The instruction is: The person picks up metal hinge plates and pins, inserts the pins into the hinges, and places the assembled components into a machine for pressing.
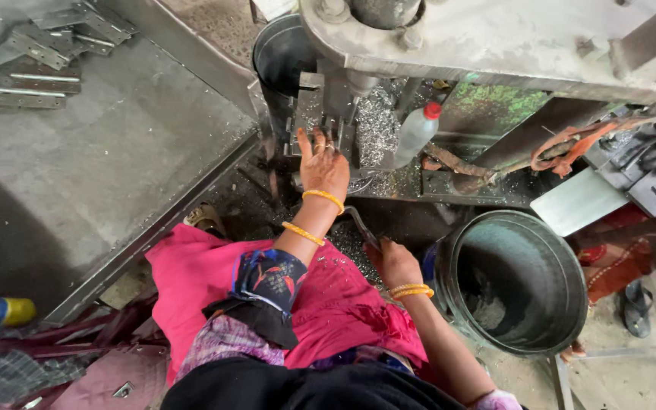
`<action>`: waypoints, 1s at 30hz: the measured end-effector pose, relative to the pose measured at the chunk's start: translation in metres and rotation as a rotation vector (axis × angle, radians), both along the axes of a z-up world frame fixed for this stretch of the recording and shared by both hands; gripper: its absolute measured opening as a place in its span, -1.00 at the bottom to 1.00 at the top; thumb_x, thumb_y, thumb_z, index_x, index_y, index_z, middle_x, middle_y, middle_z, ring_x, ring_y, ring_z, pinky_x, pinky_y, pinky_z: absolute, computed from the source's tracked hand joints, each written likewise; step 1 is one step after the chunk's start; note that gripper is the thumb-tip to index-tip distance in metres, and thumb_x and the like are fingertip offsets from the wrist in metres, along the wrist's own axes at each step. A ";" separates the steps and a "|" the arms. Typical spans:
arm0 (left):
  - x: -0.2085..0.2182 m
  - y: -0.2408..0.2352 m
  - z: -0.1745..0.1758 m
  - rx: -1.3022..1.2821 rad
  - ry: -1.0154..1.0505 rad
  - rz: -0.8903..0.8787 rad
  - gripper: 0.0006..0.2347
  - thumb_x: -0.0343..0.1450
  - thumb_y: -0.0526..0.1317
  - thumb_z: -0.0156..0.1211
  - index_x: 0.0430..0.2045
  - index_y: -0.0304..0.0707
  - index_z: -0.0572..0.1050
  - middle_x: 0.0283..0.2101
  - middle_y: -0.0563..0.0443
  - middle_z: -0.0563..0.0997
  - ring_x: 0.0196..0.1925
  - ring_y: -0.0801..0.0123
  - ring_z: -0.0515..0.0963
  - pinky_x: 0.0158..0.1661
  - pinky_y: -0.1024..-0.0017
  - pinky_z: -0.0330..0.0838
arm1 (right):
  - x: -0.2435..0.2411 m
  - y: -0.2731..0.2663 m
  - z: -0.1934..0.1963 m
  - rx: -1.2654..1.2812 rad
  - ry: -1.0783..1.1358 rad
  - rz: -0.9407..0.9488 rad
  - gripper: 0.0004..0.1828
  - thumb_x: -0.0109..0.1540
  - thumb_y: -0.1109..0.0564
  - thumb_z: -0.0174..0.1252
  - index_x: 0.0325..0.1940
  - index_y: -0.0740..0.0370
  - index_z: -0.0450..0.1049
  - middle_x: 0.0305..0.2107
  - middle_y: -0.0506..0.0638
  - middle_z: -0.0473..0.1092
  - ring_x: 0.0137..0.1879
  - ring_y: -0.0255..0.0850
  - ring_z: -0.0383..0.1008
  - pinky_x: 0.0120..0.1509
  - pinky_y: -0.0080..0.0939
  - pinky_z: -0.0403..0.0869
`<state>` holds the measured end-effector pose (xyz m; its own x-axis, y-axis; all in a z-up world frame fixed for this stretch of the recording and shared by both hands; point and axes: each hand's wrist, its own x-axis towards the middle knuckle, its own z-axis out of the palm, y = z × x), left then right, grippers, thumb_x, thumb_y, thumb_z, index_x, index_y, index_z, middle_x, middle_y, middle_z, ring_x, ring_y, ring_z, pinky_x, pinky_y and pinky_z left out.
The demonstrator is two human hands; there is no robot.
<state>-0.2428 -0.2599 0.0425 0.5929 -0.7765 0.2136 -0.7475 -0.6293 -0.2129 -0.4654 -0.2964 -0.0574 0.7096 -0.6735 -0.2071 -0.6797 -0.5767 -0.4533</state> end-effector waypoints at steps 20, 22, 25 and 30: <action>-0.007 0.009 0.002 0.036 0.023 -0.096 -0.73 0.44 -0.21 -0.01 -0.25 -0.29 0.69 0.11 -0.18 0.62 0.45 0.03 0.26 0.41 -0.19 -0.38 | 0.020 -0.033 0.011 -0.162 0.041 0.181 -0.48 0.31 -0.30 0.02 -0.13 0.24 0.45 -0.26 0.31 0.53 -0.09 0.28 0.56 -0.03 0.25 0.50; -0.009 0.006 -0.002 0.064 0.013 -0.089 -0.73 0.45 -0.21 -0.02 -0.24 -0.29 0.69 0.11 -0.18 0.62 0.44 0.01 0.27 0.41 -0.18 -0.37 | 0.015 -0.027 -0.001 -0.172 -0.008 0.136 -0.48 0.30 -0.30 0.02 -0.13 0.23 0.45 -0.25 0.31 0.53 -0.09 0.29 0.55 -0.05 0.25 0.50; -0.006 0.010 -0.006 0.008 -0.033 -0.077 -0.72 0.43 -0.22 -0.02 -0.25 -0.29 0.68 0.12 -0.19 0.62 0.42 0.03 0.29 0.39 -0.18 -0.34 | 0.001 0.005 -0.020 -0.087 0.045 0.019 -0.48 0.30 -0.32 -0.01 -0.09 0.18 0.45 -0.25 0.30 0.54 -0.09 0.27 0.55 -0.04 0.25 0.50; 0.004 0.017 -0.007 -0.235 -0.024 -0.128 -0.67 0.42 -0.20 -0.03 -0.12 -0.39 0.65 0.14 -0.11 0.60 0.38 0.07 0.31 0.36 -0.23 -0.30 | -0.003 0.001 -0.015 0.038 -0.058 -0.038 -0.49 0.27 -0.32 0.05 -0.14 0.18 0.48 -0.31 0.30 0.54 -0.12 0.27 0.54 -0.06 0.25 0.49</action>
